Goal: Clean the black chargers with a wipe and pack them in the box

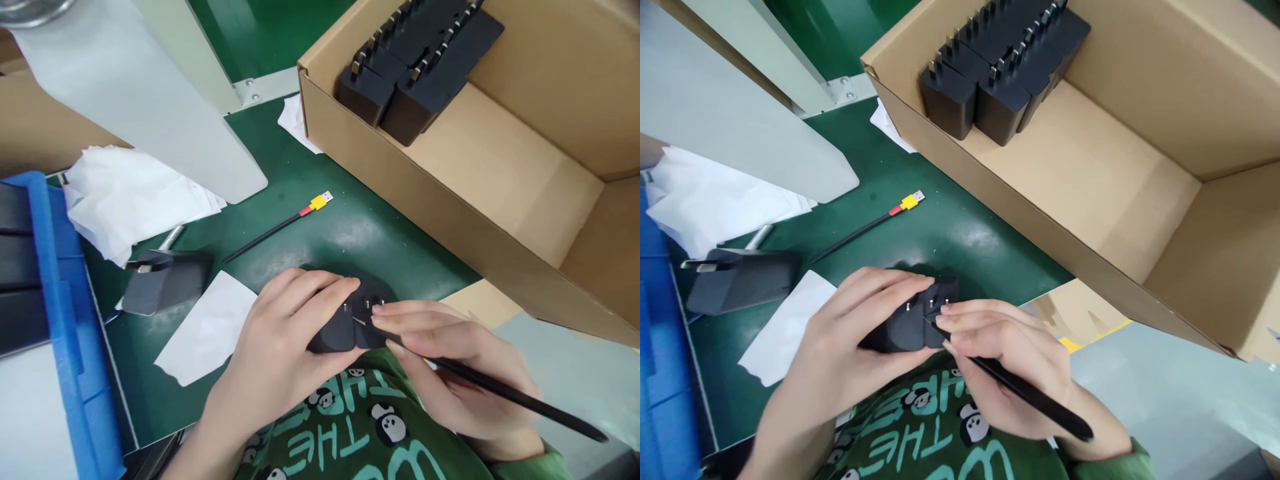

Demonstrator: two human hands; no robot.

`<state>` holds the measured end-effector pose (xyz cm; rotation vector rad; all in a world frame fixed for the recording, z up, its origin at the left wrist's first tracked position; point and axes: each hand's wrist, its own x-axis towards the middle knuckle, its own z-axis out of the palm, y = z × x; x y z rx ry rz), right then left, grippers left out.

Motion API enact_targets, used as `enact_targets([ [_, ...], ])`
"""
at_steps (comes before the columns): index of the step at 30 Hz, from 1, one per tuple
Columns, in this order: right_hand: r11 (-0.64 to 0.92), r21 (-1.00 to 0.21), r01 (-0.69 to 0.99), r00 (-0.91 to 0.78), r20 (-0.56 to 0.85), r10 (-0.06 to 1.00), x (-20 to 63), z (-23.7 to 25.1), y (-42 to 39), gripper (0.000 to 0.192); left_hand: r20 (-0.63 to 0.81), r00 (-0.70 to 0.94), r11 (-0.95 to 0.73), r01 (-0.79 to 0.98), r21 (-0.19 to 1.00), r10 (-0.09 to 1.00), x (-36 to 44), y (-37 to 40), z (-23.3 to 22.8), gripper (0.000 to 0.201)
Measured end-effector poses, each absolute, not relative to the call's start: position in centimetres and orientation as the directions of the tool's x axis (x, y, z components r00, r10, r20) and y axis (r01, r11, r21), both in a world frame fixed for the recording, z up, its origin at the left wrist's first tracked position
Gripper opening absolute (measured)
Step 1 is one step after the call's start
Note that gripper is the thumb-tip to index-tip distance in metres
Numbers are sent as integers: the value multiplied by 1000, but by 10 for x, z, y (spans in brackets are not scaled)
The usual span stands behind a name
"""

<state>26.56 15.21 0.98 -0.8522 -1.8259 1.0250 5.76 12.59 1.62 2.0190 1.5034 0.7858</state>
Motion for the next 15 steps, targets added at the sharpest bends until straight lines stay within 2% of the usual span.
enact_targets([
  [12,417,-903,104,-401,346,848,267,7,151,45,146,212,-253,679,689,966,58,124,16,43],
  [15,334,-941,60,-414,281,866,270,7,150,43,156,207,-257,682,685,966,58,124,15,44],
])
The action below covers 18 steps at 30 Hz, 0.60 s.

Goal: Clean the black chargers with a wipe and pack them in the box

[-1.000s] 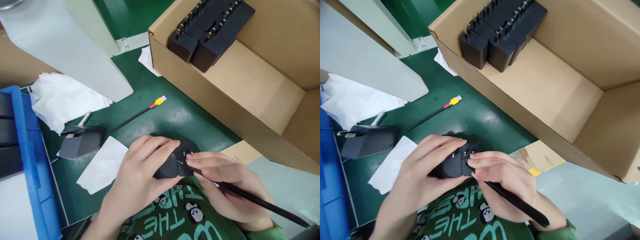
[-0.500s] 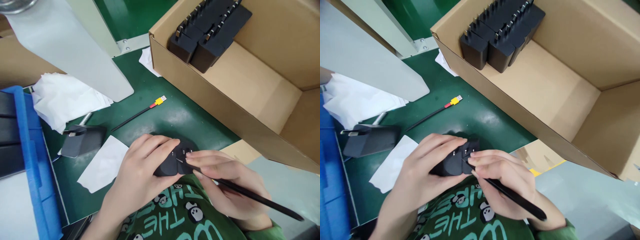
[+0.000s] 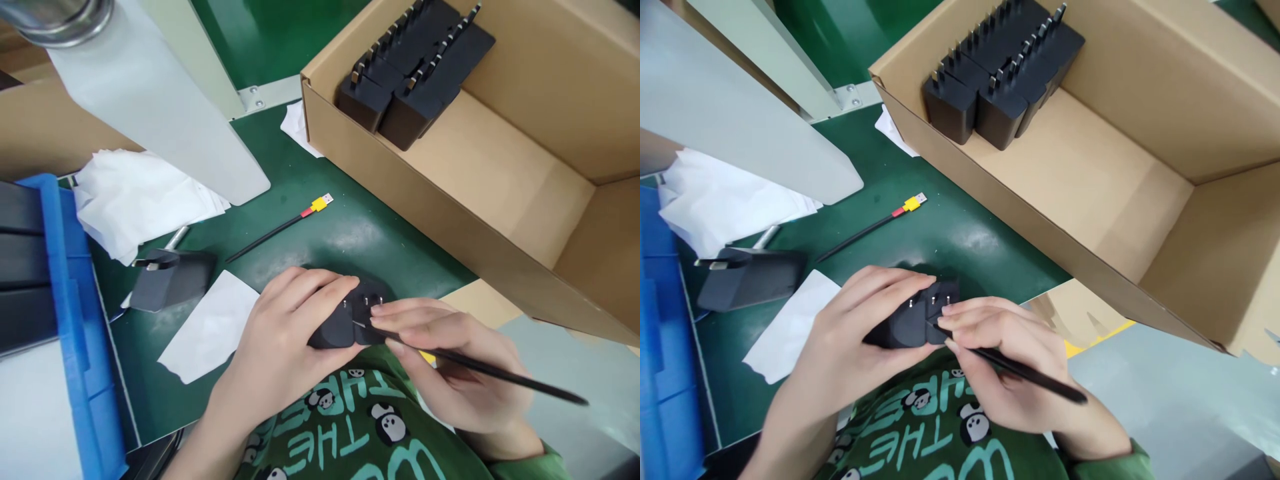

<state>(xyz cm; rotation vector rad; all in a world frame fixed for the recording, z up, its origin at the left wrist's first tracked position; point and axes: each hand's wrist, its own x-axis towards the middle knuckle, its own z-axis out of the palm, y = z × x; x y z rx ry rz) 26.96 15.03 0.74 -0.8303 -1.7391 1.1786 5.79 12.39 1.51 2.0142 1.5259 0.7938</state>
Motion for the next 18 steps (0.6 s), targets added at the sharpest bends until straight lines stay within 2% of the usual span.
enact_targets([
  [4,185,-981,-65,-296,196,935,272,6,148,38,149,190,-240,687,686,970,59,123,14,43],
  [6,209,-976,-54,-275,216,937,271,4,147,38,149,191,-240,685,688,970,59,123,14,44],
  [11,351,-933,81,-341,305,889,264,4,147,41,177,204,-270,681,680,963,59,123,13,46],
  [18,394,-911,123,-350,332,876,263,6,148,39,179,206,-272,680,681,962,58,122,11,48],
])
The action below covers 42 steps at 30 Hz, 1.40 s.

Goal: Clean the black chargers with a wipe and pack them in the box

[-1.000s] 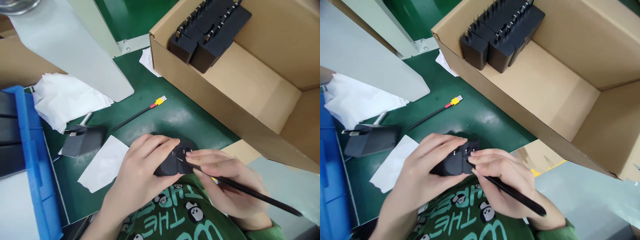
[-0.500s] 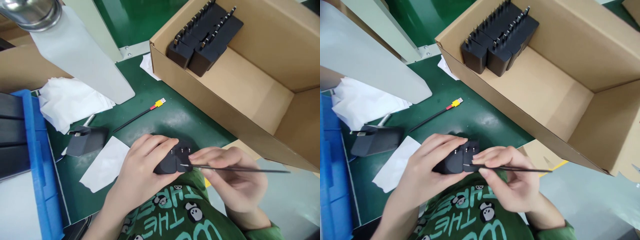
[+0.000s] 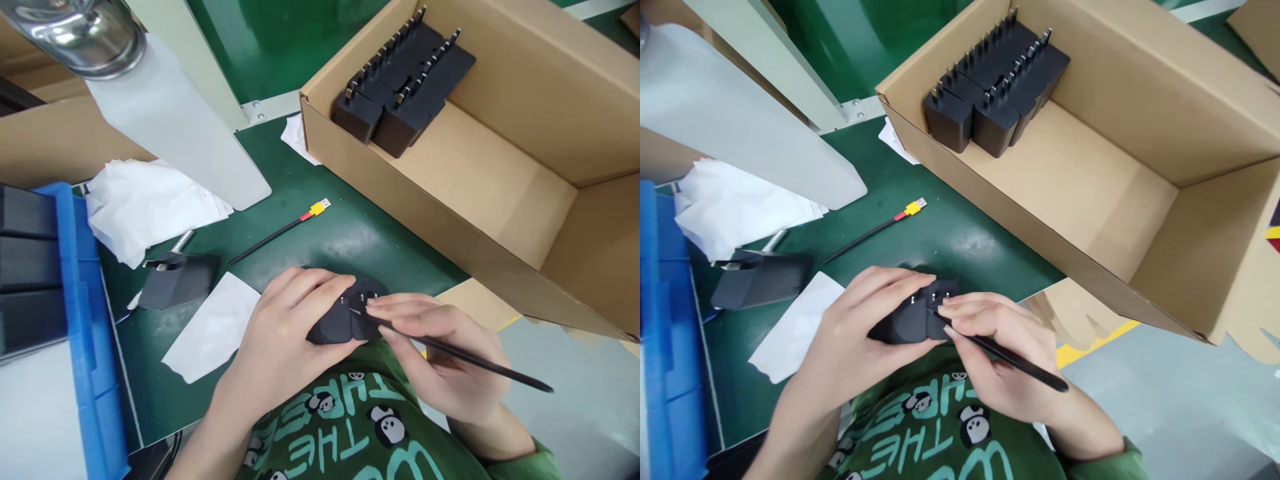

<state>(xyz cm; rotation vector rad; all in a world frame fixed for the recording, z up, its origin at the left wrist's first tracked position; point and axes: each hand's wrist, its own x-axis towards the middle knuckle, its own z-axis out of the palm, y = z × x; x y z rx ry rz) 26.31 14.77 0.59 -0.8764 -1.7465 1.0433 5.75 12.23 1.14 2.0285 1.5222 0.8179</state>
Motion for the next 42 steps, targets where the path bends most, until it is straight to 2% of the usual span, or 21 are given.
enact_targets([
  [22,393,-913,105,-342,338,877,263,6,147,40,169,194,-256,682,685,966,58,123,13,45],
  [27,340,-936,91,-339,292,894,263,5,146,39,167,200,-260,684,682,965,58,123,12,45],
  [36,484,-842,238,-312,406,859,255,11,141,43,167,205,-263,680,685,964,58,122,13,46],
  [42,513,-815,271,-349,413,841,257,12,141,47,165,205,-262,681,684,965,58,124,12,45],
])
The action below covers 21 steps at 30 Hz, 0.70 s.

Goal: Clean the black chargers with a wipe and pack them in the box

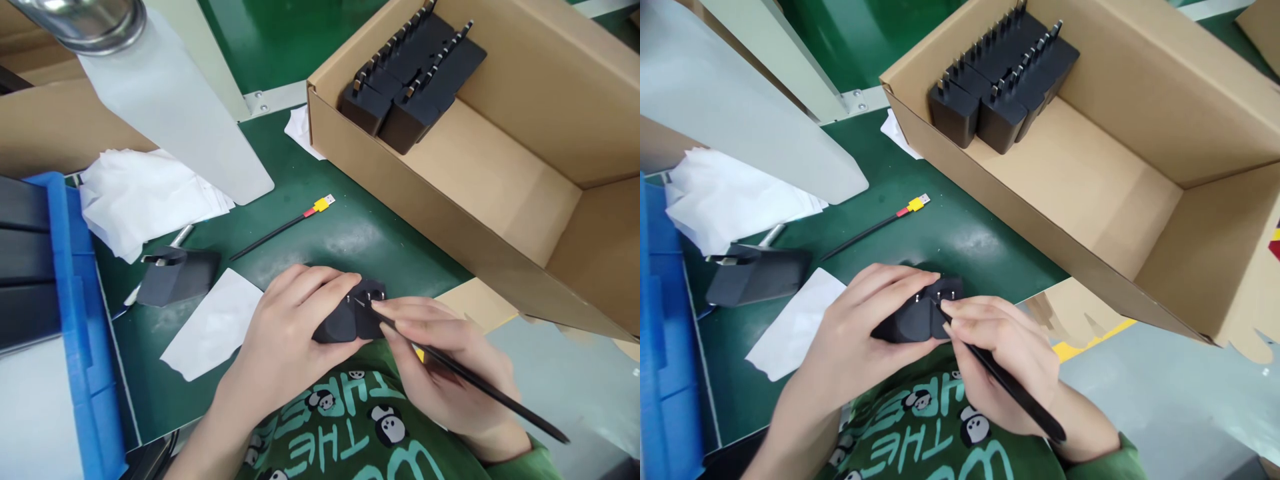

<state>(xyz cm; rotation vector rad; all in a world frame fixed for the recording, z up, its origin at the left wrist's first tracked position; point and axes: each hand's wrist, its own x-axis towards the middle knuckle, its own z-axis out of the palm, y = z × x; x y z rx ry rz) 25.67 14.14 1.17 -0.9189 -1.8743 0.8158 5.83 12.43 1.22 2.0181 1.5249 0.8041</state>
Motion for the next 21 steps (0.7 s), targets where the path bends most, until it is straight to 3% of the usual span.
enact_targets([
  [18,501,-841,204,-417,389,822,263,16,142,43,157,207,-257,684,683,966,57,125,14,41],
  [21,432,-885,174,-397,339,853,266,18,137,40,158,203,-255,685,683,966,57,124,13,42],
])
